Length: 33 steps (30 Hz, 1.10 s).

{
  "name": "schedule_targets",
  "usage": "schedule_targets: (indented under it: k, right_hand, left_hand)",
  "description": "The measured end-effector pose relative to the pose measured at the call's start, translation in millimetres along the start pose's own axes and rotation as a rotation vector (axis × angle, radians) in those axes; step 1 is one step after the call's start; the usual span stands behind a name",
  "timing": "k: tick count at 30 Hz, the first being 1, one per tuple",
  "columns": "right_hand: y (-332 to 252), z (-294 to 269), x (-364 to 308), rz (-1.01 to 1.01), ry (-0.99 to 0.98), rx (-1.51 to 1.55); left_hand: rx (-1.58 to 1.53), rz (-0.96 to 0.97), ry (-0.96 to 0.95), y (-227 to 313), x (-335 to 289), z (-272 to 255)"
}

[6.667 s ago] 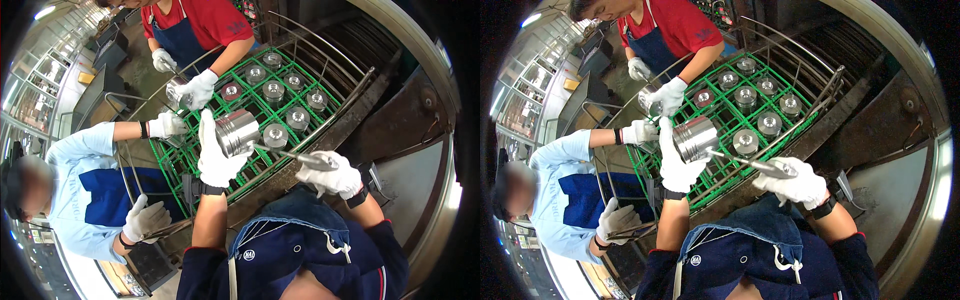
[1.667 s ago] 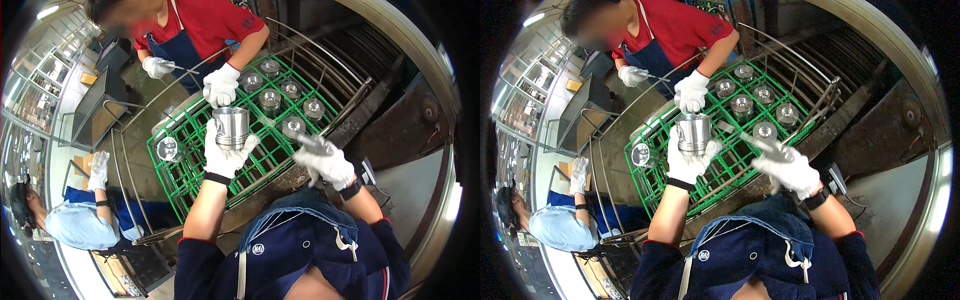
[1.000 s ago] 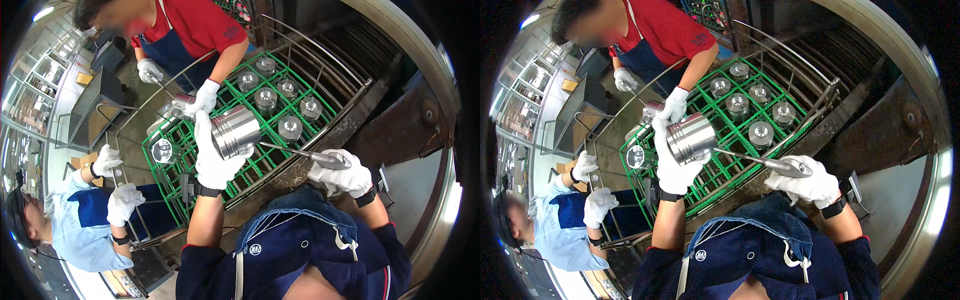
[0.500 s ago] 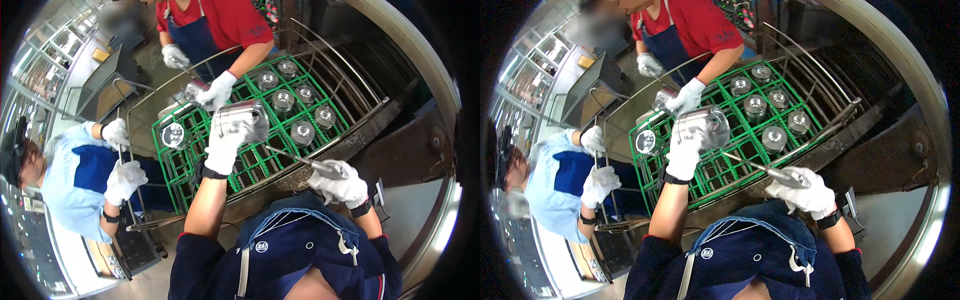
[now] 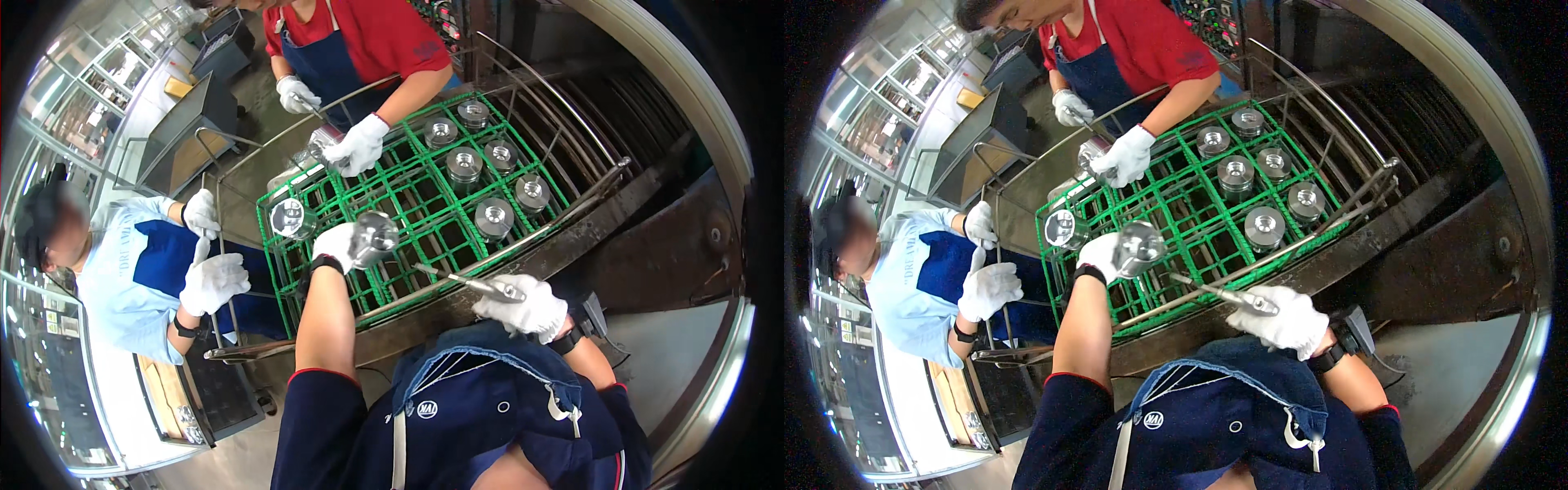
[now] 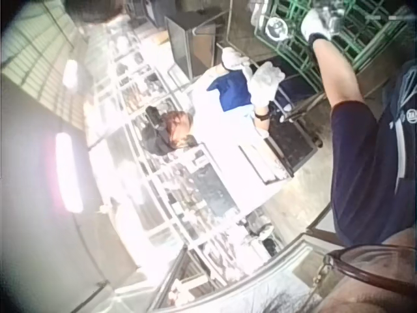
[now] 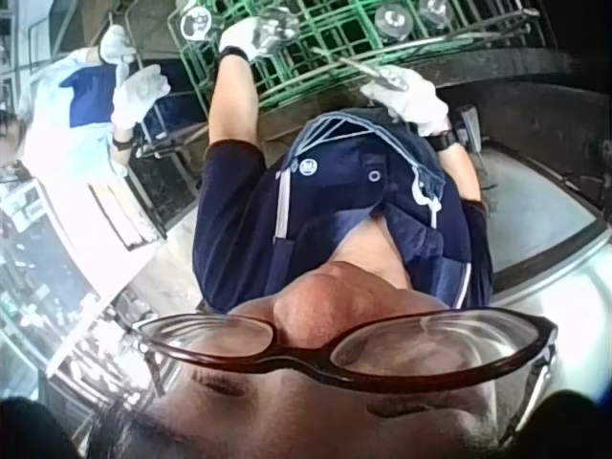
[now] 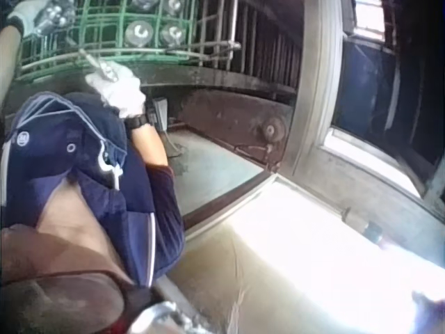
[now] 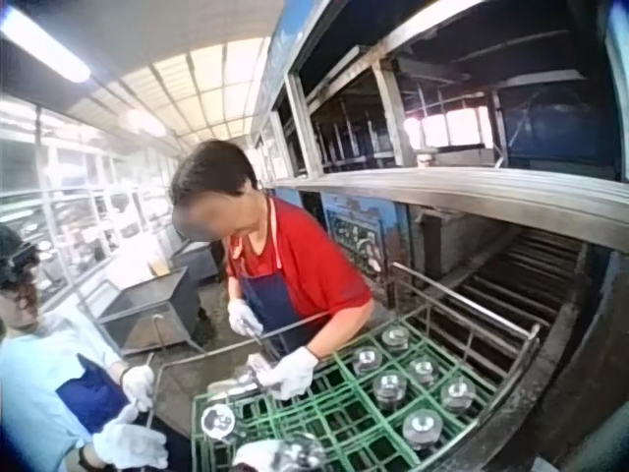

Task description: The recorder and coworkers are loading metal pistons into a rack and using a spray tool to clean or rinse them on a factory floor.

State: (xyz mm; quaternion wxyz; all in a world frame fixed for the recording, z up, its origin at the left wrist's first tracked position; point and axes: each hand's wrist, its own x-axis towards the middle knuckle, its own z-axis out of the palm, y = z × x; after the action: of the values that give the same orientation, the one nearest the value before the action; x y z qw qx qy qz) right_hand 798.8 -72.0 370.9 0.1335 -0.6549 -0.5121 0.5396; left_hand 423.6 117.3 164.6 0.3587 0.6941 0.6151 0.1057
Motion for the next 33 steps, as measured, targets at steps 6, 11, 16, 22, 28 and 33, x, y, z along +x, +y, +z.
schedule_targets:
  k: [6,11,16,22,28,33]
  right_hand:
    - [35.5,-2.3,11.4,-0.214,0.099,-0.051]
    - [34.6,-31.7,-7.9,-0.014,0.191,0.159]
    - [95.8,-65.5,-36.0,0.014,-0.085,0.32]
    - [157.2,-93.4,-1.5,0.16,0.584,0.58]
    - [159.8,-85.9,21.1,0.24,0.373,0.571]
    - [210.8,-75.7,9.3,-0.012,0.411,0.212]
  left_hand:
    - [-0.565,-0.597,0.328,-11.0,3.9,1.8]
    - [0.108,-0.524,0.687,117.3,-33.2,-14.1]
    - [0.096,-0.007,0.775,160.1,-31.5,-0.3]
    - [-0.005,0.339,0.017,238.8,4.4,44.0]
    - [0.55,0.548,-0.358,312.6,40.1,107.6]
    - [0.837,0.256,-0.394,321.8,62.1,162.1]
